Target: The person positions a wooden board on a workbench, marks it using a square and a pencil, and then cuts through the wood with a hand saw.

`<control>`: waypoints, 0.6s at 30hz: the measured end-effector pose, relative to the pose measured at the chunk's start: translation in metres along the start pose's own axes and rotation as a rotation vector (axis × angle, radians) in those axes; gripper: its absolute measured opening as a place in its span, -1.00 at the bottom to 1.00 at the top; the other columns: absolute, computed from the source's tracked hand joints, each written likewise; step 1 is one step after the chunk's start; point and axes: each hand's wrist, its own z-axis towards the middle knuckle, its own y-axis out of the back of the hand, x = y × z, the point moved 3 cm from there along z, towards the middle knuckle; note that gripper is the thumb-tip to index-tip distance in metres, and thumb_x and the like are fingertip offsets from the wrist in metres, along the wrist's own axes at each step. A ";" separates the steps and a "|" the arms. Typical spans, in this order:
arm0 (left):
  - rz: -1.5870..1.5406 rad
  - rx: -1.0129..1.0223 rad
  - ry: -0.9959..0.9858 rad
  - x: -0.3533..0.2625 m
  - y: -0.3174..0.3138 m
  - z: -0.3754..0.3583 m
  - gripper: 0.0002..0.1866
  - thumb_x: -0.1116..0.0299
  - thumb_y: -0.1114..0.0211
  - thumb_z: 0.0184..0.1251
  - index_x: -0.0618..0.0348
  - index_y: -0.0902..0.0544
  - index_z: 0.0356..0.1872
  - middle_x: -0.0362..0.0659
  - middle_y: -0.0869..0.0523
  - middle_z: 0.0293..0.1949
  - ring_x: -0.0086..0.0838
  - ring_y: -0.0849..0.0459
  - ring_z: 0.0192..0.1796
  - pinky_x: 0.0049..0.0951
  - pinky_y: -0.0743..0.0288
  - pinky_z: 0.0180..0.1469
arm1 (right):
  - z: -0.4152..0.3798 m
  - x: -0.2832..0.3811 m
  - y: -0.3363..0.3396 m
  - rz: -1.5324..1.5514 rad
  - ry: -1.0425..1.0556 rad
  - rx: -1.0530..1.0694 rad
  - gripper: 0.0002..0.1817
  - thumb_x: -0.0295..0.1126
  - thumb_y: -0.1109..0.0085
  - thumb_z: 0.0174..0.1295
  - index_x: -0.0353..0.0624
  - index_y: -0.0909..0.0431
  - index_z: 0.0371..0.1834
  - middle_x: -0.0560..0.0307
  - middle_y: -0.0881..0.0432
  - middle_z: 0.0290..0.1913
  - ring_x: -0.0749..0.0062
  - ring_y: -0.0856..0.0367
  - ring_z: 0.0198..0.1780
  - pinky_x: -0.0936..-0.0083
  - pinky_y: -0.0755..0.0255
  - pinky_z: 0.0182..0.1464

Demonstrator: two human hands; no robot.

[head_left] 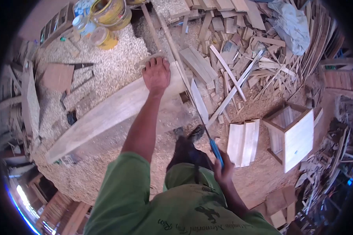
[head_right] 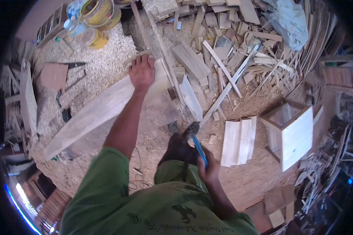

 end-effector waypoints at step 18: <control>0.037 0.103 0.000 -0.002 0.001 0.002 -0.58 0.04 0.01 0.76 0.12 -0.71 0.10 0.05 -0.74 0.03 0.07 -0.70 0.12 0.13 -0.60 0.16 | 0.070 0.001 -0.034 0.090 -0.145 0.029 -0.54 -0.13 -0.28 0.53 -0.14 -0.64 0.36 -0.22 -0.83 -0.24 -0.19 -0.88 -0.19 0.05 -0.73 -0.04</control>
